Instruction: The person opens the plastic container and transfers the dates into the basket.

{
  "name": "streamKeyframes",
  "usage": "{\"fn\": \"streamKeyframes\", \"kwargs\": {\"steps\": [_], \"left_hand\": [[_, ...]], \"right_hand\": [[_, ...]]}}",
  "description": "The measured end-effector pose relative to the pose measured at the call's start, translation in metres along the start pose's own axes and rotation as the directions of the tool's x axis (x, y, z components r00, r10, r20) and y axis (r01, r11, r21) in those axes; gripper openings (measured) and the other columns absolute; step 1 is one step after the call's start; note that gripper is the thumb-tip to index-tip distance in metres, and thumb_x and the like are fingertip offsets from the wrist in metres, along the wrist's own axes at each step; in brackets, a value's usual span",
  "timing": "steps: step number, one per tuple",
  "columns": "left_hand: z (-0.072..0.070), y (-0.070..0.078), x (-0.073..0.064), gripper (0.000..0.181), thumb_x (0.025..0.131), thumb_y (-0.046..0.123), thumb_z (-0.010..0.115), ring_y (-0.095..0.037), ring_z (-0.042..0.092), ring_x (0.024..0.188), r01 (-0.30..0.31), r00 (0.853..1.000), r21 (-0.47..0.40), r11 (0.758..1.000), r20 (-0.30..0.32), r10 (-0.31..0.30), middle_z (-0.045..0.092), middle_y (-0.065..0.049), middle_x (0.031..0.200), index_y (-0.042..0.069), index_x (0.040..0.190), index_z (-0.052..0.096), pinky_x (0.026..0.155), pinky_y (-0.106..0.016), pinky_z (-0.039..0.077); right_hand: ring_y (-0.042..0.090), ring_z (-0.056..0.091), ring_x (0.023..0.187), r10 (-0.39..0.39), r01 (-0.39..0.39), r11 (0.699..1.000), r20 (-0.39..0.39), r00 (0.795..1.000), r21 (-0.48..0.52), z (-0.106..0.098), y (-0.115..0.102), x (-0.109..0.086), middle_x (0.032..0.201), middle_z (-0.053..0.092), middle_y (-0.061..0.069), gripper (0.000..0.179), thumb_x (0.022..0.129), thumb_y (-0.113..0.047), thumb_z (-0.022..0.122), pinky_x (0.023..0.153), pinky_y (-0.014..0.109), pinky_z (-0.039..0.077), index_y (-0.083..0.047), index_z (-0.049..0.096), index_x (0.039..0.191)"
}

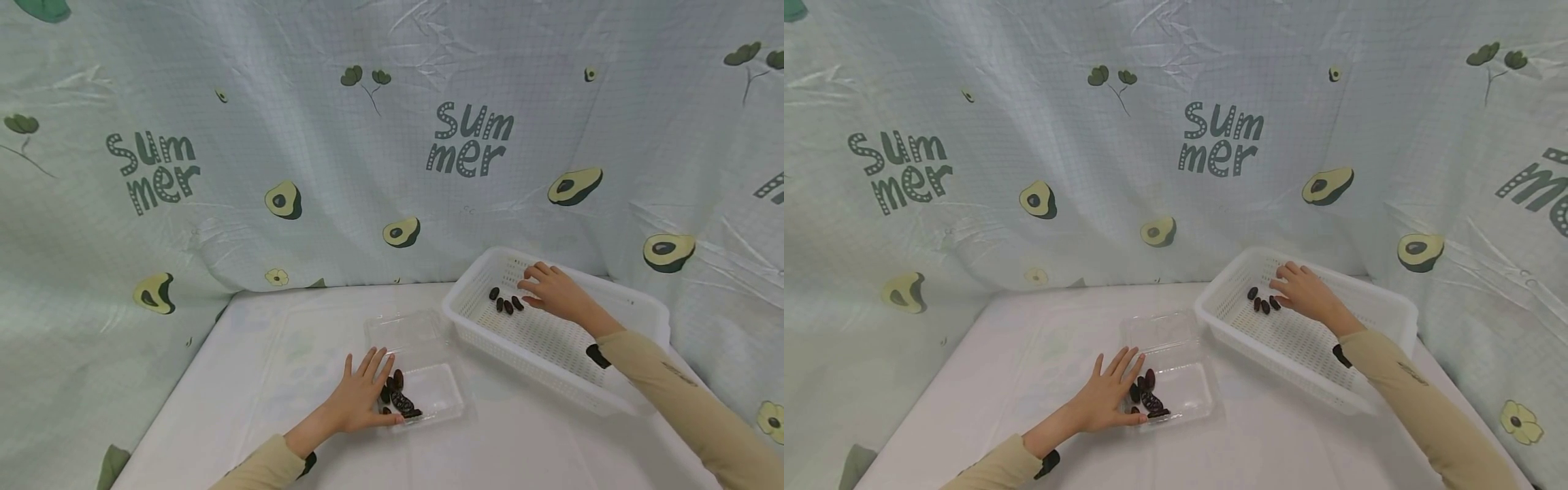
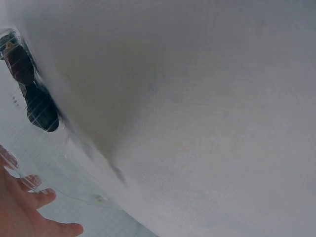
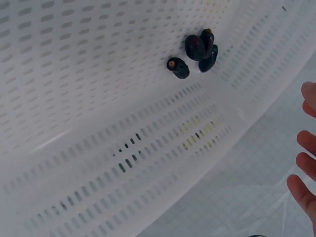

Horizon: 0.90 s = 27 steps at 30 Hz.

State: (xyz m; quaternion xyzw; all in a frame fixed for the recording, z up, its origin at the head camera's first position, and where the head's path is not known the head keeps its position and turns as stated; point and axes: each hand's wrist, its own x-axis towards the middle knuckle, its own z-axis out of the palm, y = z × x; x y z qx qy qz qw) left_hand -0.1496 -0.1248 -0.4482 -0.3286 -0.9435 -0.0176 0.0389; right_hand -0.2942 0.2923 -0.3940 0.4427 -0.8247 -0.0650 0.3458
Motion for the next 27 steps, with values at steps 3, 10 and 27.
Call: {"fn": "streamKeyframes", "kwargs": {"steps": [3,10,27], "left_hand": [[0.000,0.000,0.000,0.099,0.076,0.076,0.032,-0.038,0.020,0.134,0.004,1.000,-0.005,1.000,0.004,-0.004,0.018,-0.019,0.147,0.004,0.143,0.018,0.094,-0.067,0.022],[0.001,0.000,0.000,0.099,0.076,0.076,0.032,-0.036,0.018,0.136,0.021,1.000,-0.004,1.000,0.019,-0.020,0.016,-0.017,0.148,0.006,0.144,0.015,0.095,-0.066,0.021],[0.001,-0.001,0.002,0.100,0.076,0.076,0.034,-0.036,0.018,0.136,0.026,0.999,-0.020,0.999,0.024,-0.025,0.015,-0.017,0.149,0.006,0.144,0.014,0.095,-0.067,0.020]], "right_hand": [[0.024,0.048,0.079,-0.010,0.010,1.000,-0.011,1.000,0.017,-0.007,-0.004,0.003,0.088,0.053,0.009,0.034,0.061,-0.016,0.080,0.058,0.035,0.042,-0.013,0.059,0.087],[0.026,0.049,0.083,-0.035,0.036,0.998,-0.022,0.999,0.055,-0.030,-0.017,0.009,0.091,0.054,0.009,0.030,0.067,-0.018,0.076,0.060,0.036,0.043,-0.012,0.060,0.091],[0.022,0.050,0.083,-0.106,0.120,0.987,-0.129,0.986,0.105,-0.064,-0.064,0.030,0.090,0.055,0.006,0.043,0.096,-0.037,0.027,0.064,0.034,0.043,-0.014,0.062,0.090]]}}
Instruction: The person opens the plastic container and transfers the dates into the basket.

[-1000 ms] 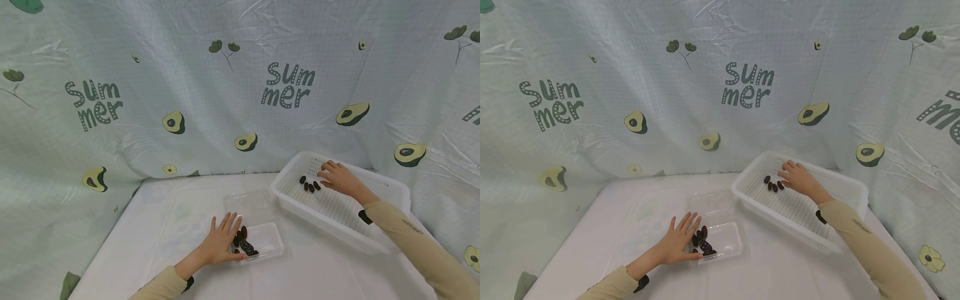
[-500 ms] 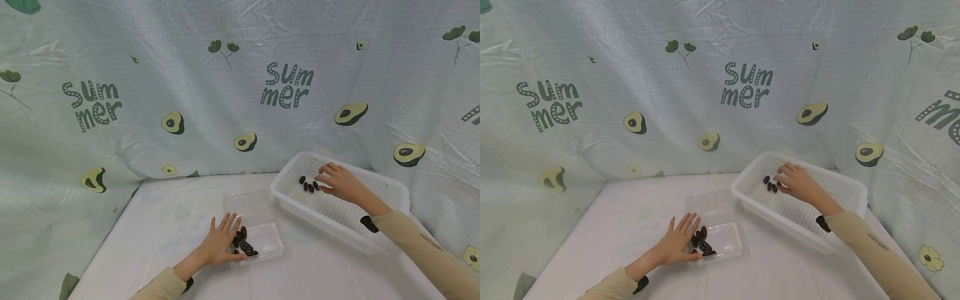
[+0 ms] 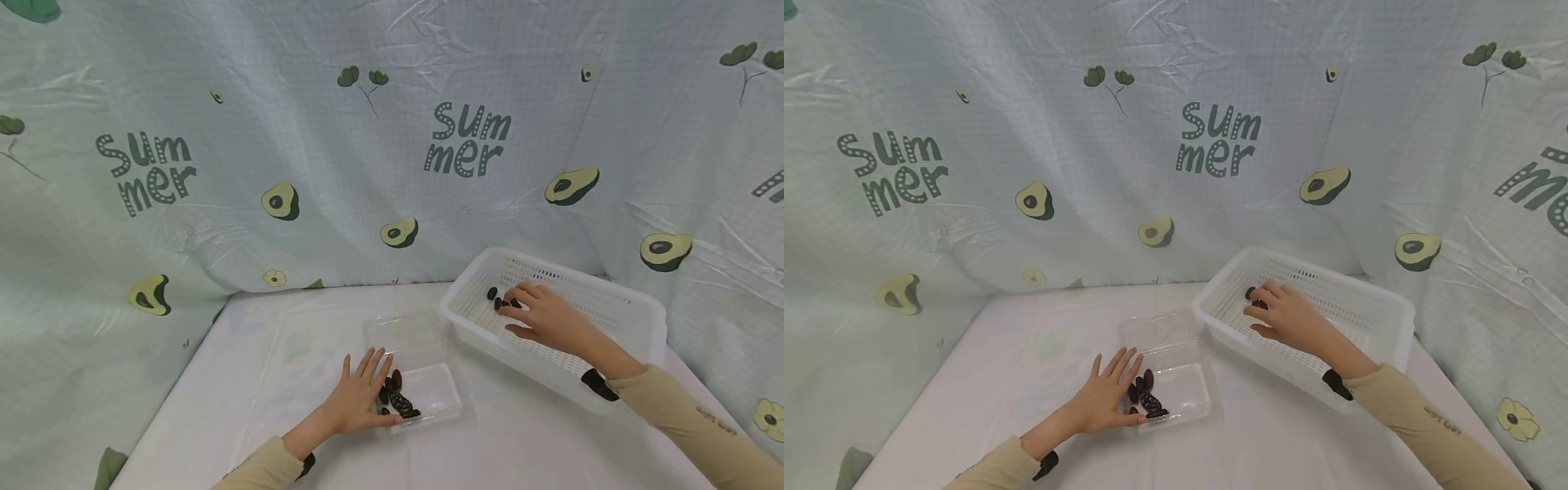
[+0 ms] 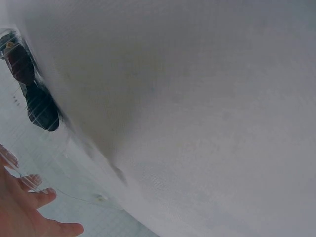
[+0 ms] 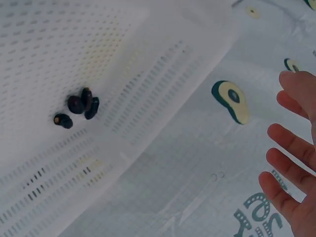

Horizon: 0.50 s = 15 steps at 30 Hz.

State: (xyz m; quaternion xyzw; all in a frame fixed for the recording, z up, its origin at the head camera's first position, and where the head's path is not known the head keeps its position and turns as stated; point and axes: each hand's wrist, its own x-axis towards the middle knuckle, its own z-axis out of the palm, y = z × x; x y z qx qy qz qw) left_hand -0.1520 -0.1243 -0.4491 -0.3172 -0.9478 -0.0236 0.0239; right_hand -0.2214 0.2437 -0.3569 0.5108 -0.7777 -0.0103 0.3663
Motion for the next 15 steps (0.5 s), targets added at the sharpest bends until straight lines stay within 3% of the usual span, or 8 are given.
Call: {"fn": "streamKeyframes", "kwargs": {"steps": [5,9,11,15], "left_hand": [[0.000,0.000,-0.001,0.099,0.076,0.076,0.034,-0.036,0.017,0.136,0.001,1.000,0.001,1.000,-0.001,-0.001,0.015,-0.017,0.149,0.006,0.144,0.014,0.095,-0.067,0.020],[0.000,0.000,-0.001,0.099,0.076,0.076,0.033,-0.036,0.017,0.136,0.000,1.000,0.002,1.000,0.003,0.000,0.015,-0.017,0.149,0.006,0.144,0.014,0.096,-0.067,0.019],[0.000,0.000,-0.001,0.099,0.076,0.076,0.033,-0.036,0.017,0.136,0.001,1.000,0.005,1.000,0.005,-0.001,0.014,-0.017,0.149,0.006,0.144,0.013,0.096,-0.067,0.019],[0.000,-0.001,-0.001,0.099,0.076,0.076,0.033,-0.036,0.016,0.136,-0.002,1.000,-0.004,1.000,0.003,0.002,0.014,-0.017,0.149,0.006,0.144,0.013,0.095,-0.067,0.019]], "right_hand": [[0.022,0.050,0.086,-0.009,0.009,1.000,0.015,1.000,0.015,0.001,-0.017,0.007,0.092,0.056,0.005,0.039,0.096,-0.037,0.028,0.068,0.033,0.043,-0.016,0.062,0.092],[0.021,0.050,0.089,-0.024,0.023,0.999,0.037,0.999,0.039,0.003,-0.031,0.014,0.096,0.057,0.003,0.024,0.092,-0.034,0.045,0.069,0.033,0.044,-0.017,0.062,0.094],[0.020,0.050,0.090,-0.037,0.035,0.999,0.055,0.998,0.040,0.005,-0.039,0.018,0.097,0.056,0.002,0.017,0.084,-0.031,0.060,0.070,0.032,0.044,-0.018,0.062,0.095],[0.018,0.048,0.091,-0.048,0.043,0.997,0.086,0.995,0.058,0.008,-0.054,0.026,0.098,0.056,0.001,0.035,0.067,-0.028,0.077,0.072,0.032,0.044,-0.019,0.061,0.098]]}}
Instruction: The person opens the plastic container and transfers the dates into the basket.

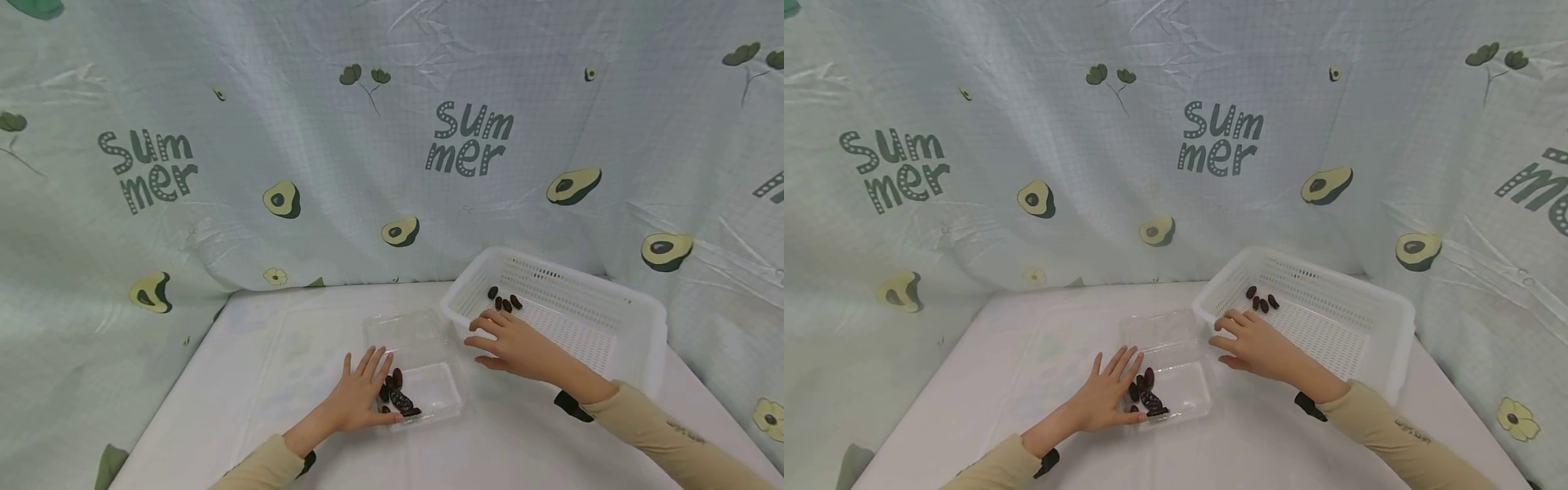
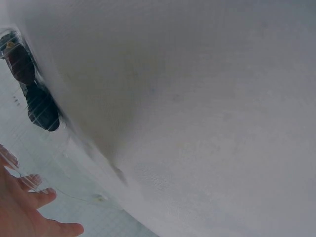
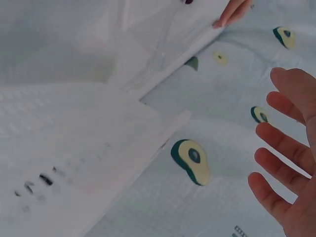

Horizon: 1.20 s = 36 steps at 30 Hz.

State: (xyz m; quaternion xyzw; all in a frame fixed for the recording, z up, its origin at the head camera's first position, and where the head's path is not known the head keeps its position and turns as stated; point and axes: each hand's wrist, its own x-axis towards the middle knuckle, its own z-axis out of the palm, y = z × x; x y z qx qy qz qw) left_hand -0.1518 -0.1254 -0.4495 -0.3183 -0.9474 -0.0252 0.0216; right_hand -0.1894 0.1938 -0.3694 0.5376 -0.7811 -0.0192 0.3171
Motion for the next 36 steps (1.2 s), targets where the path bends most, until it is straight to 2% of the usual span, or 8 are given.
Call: {"fn": "streamKeyframes", "kwargs": {"steps": [1,13,19,22,29,36], "left_hand": [[0.001,0.000,0.000,0.099,0.076,0.076,0.033,-0.036,0.017,0.136,-0.002,1.000,0.000,1.000,-0.004,0.002,0.014,-0.017,0.149,0.006,0.144,0.013,0.095,-0.067,0.019],[0.001,-0.001,0.000,0.101,0.075,0.078,0.030,-0.036,0.017,0.136,-0.001,1.000,0.001,1.000,-0.005,0.001,0.015,-0.017,0.149,0.006,0.144,0.014,0.096,-0.067,0.019],[0.002,-0.001,0.000,0.102,0.074,0.079,0.028,-0.035,0.017,0.136,-0.003,1.000,0.015,1.000,-0.005,0.004,0.016,-0.016,0.149,0.006,0.144,0.014,0.096,-0.066,0.019],[0.004,-0.002,0.000,0.102,0.074,0.079,0.028,-0.035,0.017,0.136,-0.005,1.000,0.019,1.000,-0.006,0.005,0.015,-0.016,0.149,0.006,0.144,0.014,0.096,-0.066,0.019],[0.006,-0.003,-0.001,0.102,0.075,0.079,0.028,-0.035,0.018,0.136,-0.011,1.000,0.034,0.999,-0.027,0.011,0.017,-0.016,0.148,0.006,0.144,0.014,0.095,-0.066,0.021],[0.005,-0.005,-0.004,0.101,0.075,0.079,0.028,-0.036,0.018,0.136,-0.017,0.999,0.030,0.999,-0.029,0.018,0.016,-0.017,0.148,0.006,0.144,0.013,0.095,-0.067,0.021]], "right_hand": [[0.018,0.048,0.091,-0.003,0.003,1.000,0.004,1.000,0.004,0.002,-0.004,0.003,0.098,0.056,0.000,0.038,0.065,-0.027,0.078,0.072,0.031,0.044,-0.019,0.061,0.098],[0.012,0.048,0.090,-0.084,0.085,0.996,0.065,0.994,-0.009,0.036,-0.039,0.027,0.099,0.056,-0.004,0.033,0.070,-0.037,0.074,0.073,0.026,0.042,-0.026,0.060,0.097],[0.009,0.047,0.091,-0.148,0.161,0.984,0.150,0.977,-0.075,0.052,-0.051,0.035,0.100,0.054,-0.009,0.030,0.076,-0.044,0.066,0.071,0.023,0.040,-0.031,0.057,0.101],[0.009,0.047,0.091,-0.172,0.189,0.978,0.164,0.971,-0.091,0.058,-0.054,0.036,0.100,0.053,-0.010,0.029,0.077,-0.046,0.064,0.069,0.022,0.039,-0.032,0.055,0.101],[0.009,0.046,0.092,-0.214,0.236,0.968,0.202,0.956,-0.089,0.074,-0.059,0.040,0.101,0.054,-0.009,0.032,0.077,-0.045,0.063,0.071,0.021,0.038,-0.034,0.054,0.106],[0.008,0.045,0.091,-0.248,0.267,0.963,0.248,0.936,-0.046,0.086,-0.067,0.047,0.098,0.055,-0.009,0.031,0.076,-0.043,0.065,0.070,0.021,0.037,-0.036,0.056,0.105]]}}
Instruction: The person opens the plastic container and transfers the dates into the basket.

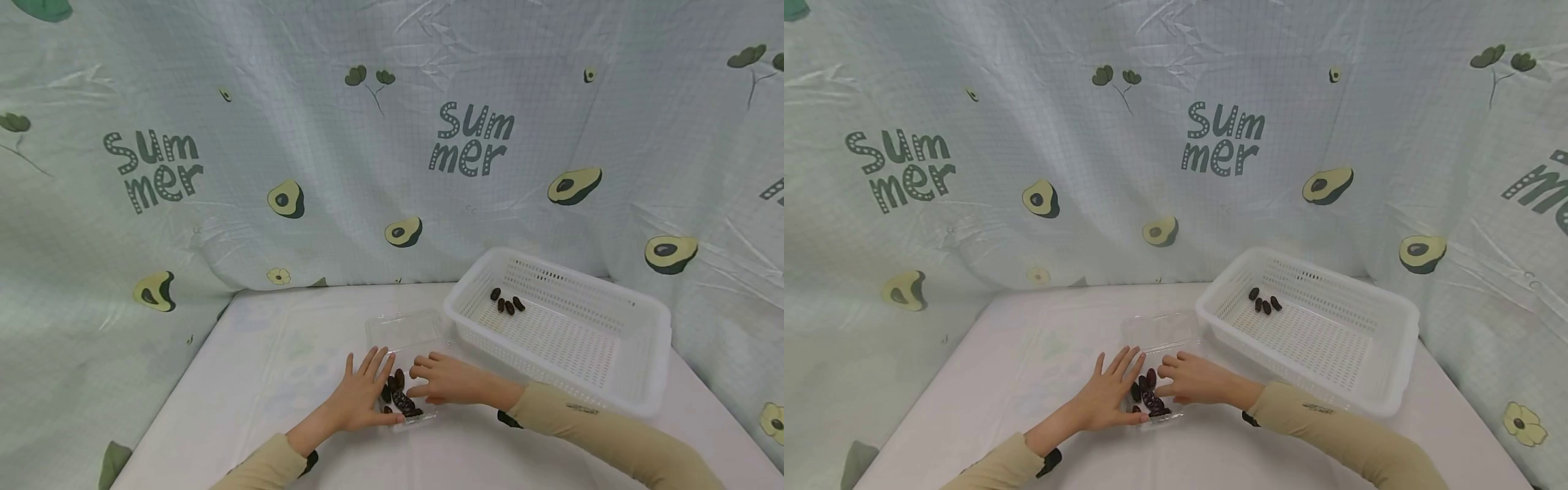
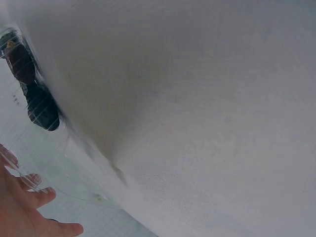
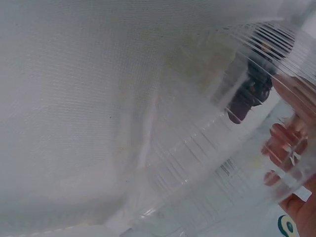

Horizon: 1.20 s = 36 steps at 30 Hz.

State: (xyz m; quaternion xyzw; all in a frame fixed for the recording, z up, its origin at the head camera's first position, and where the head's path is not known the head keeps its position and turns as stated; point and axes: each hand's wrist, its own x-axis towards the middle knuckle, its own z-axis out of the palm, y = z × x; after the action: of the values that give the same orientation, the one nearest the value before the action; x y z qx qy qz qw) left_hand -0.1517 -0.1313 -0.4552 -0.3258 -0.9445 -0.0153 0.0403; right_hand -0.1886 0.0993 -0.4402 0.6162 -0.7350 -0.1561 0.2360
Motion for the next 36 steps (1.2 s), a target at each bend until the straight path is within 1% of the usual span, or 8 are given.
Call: {"fn": "streamKeyframes", "kwargs": {"steps": [4,9,15,17,23,29,33,36], "left_hand": [[0.000,-0.001,0.000,0.101,0.075,0.078,0.028,-0.036,0.017,0.136,-0.006,1.000,-0.013,1.000,0.002,0.006,0.015,-0.017,0.149,0.006,0.144,0.013,0.094,-0.067,0.021],[0.001,-0.002,0.000,0.101,0.075,0.078,0.028,-0.036,0.018,0.135,-0.018,1.000,-0.009,1.000,-0.010,0.018,0.016,-0.017,0.148,0.006,0.144,0.014,0.094,-0.067,0.021],[0.000,-0.001,0.001,0.101,0.076,0.078,0.027,-0.037,0.019,0.135,-0.022,1.000,-0.006,1.000,-0.012,0.022,0.017,-0.018,0.148,0.005,0.144,0.014,0.093,-0.068,0.022],[-0.001,-0.001,0.001,0.100,0.076,0.078,0.027,-0.037,0.018,0.135,-0.017,1.000,-0.011,1.000,-0.006,0.017,0.016,-0.018,0.148,0.005,0.144,0.014,0.093,-0.068,0.022],[-0.001,-0.001,0.000,0.100,0.076,0.077,0.029,-0.036,0.017,0.136,-0.004,1.000,-0.024,1.000,0.010,0.004,0.015,-0.017,0.149,0.006,0.144,0.013,0.094,-0.067,0.020],[0.000,0.000,0.000,0.101,0.075,0.078,0.028,-0.036,0.016,0.136,0.000,1.000,-0.014,1.000,0.014,0.000,0.015,-0.017,0.149,0.006,0.144,0.014,0.094,-0.067,0.021],[-0.001,0.001,0.000,0.100,0.076,0.078,0.028,-0.036,0.016,0.136,0.001,1.000,-0.013,1.000,0.015,0.000,0.014,-0.017,0.149,0.006,0.144,0.014,0.094,-0.067,0.021],[-0.001,0.001,0.000,0.100,0.076,0.078,0.028,-0.036,0.016,0.136,0.003,1.000,-0.007,1.000,0.014,-0.003,0.014,-0.017,0.149,0.006,0.144,0.013,0.094,-0.067,0.021]], "right_hand": [[0.008,0.046,0.090,-0.006,0.006,1.000,0.008,1.000,0.019,0.007,-0.003,0.005,0.098,0.056,-0.009,0.029,0.077,-0.043,0.065,0.069,0.021,0.037,-0.037,0.057,0.104],[0.008,0.046,0.092,-0.014,0.013,0.999,0.029,0.999,0.031,0.015,-0.006,0.010,0.102,0.056,-0.010,0.031,0.079,-0.042,0.062,0.069,0.021,0.037,-0.040,0.056,0.109],[0.008,0.045,0.092,-0.017,0.015,0.999,0.048,0.999,0.040,0.019,-0.007,0.013,0.103,0.056,-0.010,0.032,0.080,-0.039,0.062,0.067,0.021,0.037,-0.042,0.055,0.111],[0.008,0.045,0.091,-0.019,0.017,0.999,0.045,0.999,0.043,0.020,-0.007,0.014,0.102,0.056,-0.009,0.031,0.080,-0.038,0.061,0.067,0.021,0.038,-0.042,0.055,0.110],[0.008,0.046,0.090,-0.030,0.029,0.999,0.023,0.999,0.046,0.023,-0.007,0.015,0.098,0.056,-0.010,0.018,0.085,-0.039,0.054,0.069,0.022,0.039,-0.040,0.057,0.102],[0.008,0.046,0.091,-0.035,0.035,0.998,0.011,0.999,0.049,0.025,-0.008,0.014,0.100,0.056,-0.010,0.016,0.085,-0.041,0.052,0.069,0.021,0.039,-0.039,0.057,0.100],[0.008,0.045,0.093,-0.039,0.039,0.998,0.004,0.999,0.045,0.026,-0.007,0.012,0.103,0.056,-0.010,0.015,0.085,-0.041,0.052,0.070,0.021,0.039,-0.039,0.058,0.098],[0.008,0.045,0.092,-0.047,0.047,0.998,-0.005,0.999,0.032,0.025,-0.007,0.010,0.101,0.055,-0.010,0.014,0.084,-0.041,0.054,0.070,0.021,0.039,-0.039,0.058,0.097]]}}
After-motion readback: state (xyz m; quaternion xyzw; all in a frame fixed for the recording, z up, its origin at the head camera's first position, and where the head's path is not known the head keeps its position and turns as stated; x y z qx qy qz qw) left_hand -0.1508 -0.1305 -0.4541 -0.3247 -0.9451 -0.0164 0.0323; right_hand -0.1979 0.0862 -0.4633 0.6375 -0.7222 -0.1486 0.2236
